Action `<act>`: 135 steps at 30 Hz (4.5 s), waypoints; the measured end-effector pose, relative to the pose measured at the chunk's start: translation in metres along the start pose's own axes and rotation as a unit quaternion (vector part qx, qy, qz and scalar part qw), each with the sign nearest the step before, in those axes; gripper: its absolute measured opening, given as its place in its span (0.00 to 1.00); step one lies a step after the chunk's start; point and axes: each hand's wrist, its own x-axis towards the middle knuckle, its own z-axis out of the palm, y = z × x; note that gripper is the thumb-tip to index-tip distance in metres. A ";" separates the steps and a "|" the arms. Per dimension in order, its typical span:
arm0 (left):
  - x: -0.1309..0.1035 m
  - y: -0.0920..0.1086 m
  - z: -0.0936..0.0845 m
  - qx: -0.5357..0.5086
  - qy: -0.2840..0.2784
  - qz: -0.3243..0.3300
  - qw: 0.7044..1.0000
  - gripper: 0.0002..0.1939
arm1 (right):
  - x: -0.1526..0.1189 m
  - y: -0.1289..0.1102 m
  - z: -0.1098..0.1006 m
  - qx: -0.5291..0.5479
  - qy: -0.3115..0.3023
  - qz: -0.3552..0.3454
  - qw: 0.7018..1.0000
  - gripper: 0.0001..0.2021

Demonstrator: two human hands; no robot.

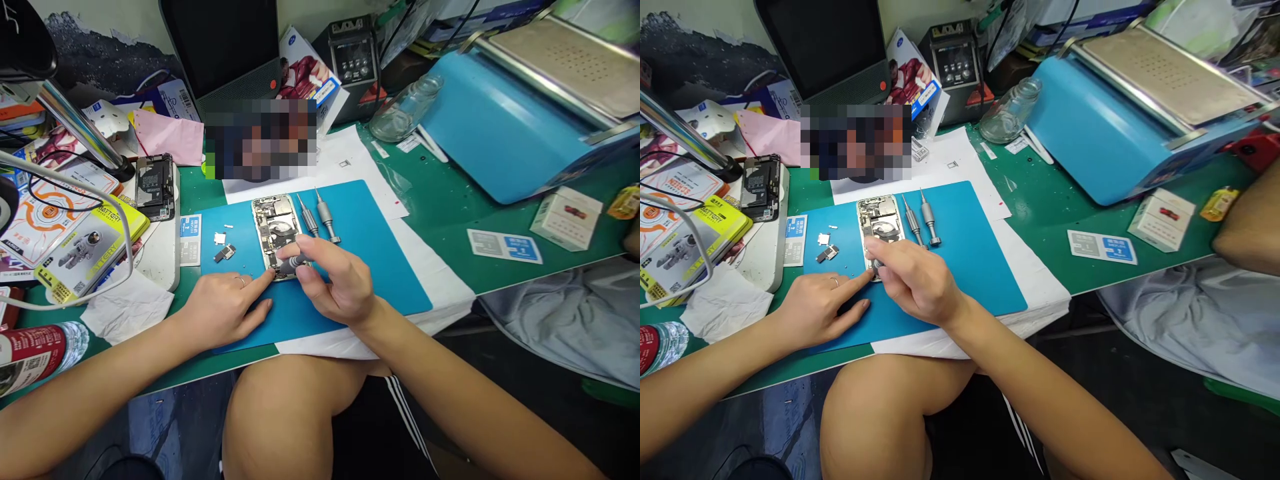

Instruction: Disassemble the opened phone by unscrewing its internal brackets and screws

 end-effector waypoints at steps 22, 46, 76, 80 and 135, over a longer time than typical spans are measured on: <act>0.000 0.000 -0.001 -0.011 -0.012 -0.004 1.000 0.20 | 0.002 0.001 0.000 -0.009 0.000 0.023 1.000 0.28; 0.001 -0.005 -0.004 0.023 -0.073 -0.003 0.997 0.24 | 0.005 0.005 0.011 -0.045 0.029 -0.020 0.998 0.25; 0.003 -0.001 -0.007 0.003 -0.106 -0.009 0.994 0.21 | 0.008 -0.004 0.007 0.005 -0.009 0.005 1.000 0.27; 0.003 -0.002 -0.006 -0.009 -0.100 0.001 0.995 0.20 | 0.012 -0.005 0.005 0.036 -0.019 0.022 0.999 0.28; 0.004 -0.003 -0.006 -0.022 -0.083 0.006 0.996 0.16 | 0.010 -0.005 0.008 0.084 -0.033 0.052 0.995 0.26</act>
